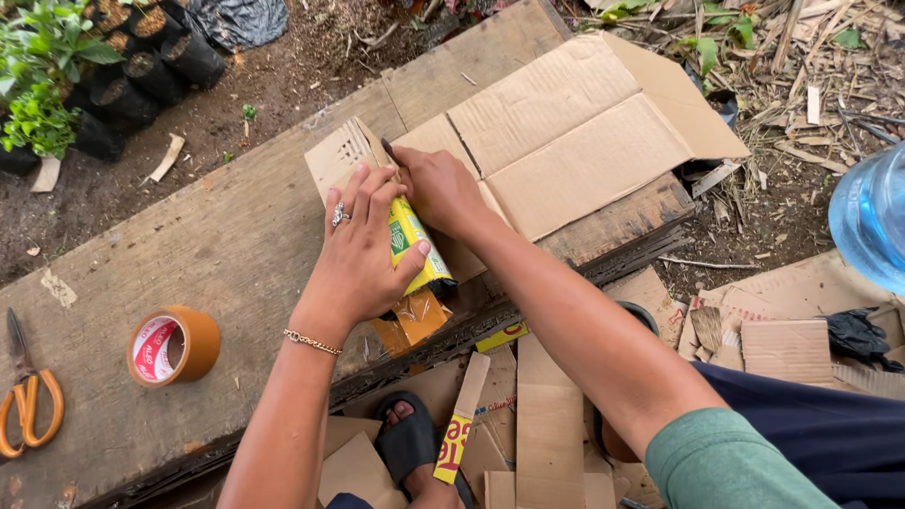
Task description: The person wraps a small cylindrical object with a printed cardboard sleeve on a wooden workbench. They use a utility knife to trim excess cardboard and fold the edges to form a neat package.
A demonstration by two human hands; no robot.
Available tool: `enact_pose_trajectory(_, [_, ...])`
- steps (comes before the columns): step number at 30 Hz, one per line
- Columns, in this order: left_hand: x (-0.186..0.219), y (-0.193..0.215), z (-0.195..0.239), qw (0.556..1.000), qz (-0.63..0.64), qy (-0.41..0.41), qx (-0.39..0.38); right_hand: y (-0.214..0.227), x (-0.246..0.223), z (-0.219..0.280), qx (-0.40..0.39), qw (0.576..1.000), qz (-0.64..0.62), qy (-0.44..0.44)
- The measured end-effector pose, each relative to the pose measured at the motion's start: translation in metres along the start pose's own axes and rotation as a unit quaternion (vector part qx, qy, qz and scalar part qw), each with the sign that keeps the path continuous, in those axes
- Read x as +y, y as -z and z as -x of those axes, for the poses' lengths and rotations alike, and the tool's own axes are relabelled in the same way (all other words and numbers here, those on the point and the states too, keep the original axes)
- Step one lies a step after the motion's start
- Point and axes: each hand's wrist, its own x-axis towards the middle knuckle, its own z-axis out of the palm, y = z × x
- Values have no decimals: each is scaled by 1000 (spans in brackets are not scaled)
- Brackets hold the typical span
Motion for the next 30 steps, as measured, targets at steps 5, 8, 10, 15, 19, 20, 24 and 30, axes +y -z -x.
enact_pose_trajectory(5, [-7, -3, 0, 1000, -11, -3, -3, 9, -7, -11, -26, 997, 48, 50])
enact_pose_trajectory(8, [-10, -6, 1, 1000, -5, -5, -1, 13, -11, -29, -60, 990, 103, 71])
enact_pose_trajectory(10, [-11, -7, 1, 1000, -4, -3, 2, 17, -13, -39, -79, 985, 117, 104])
enact_pose_trajectory(15, [-13, -9, 3, 1000, 4, 5, -1, 20, -13, -36, -89, 982, 108, 124])
enact_pose_trajectory(19, [-15, -9, 2, 1000, 13, 14, -15, 29, -13, -14, -103, 981, 93, 136])
enact_pose_trajectory(20, [-15, -9, 3, 999, 16, 16, -22, 32, -15, -7, -110, 983, 86, 123])
enact_pose_trajectory(24, [-14, -8, 3, 1000, 7, 22, -21, 49, -24, 32, -123, 982, 76, 118])
enact_pose_trajectory(30, [-12, -11, 4, 1000, -3, 21, -19, 76, -51, 87, -151, 984, 87, 47])
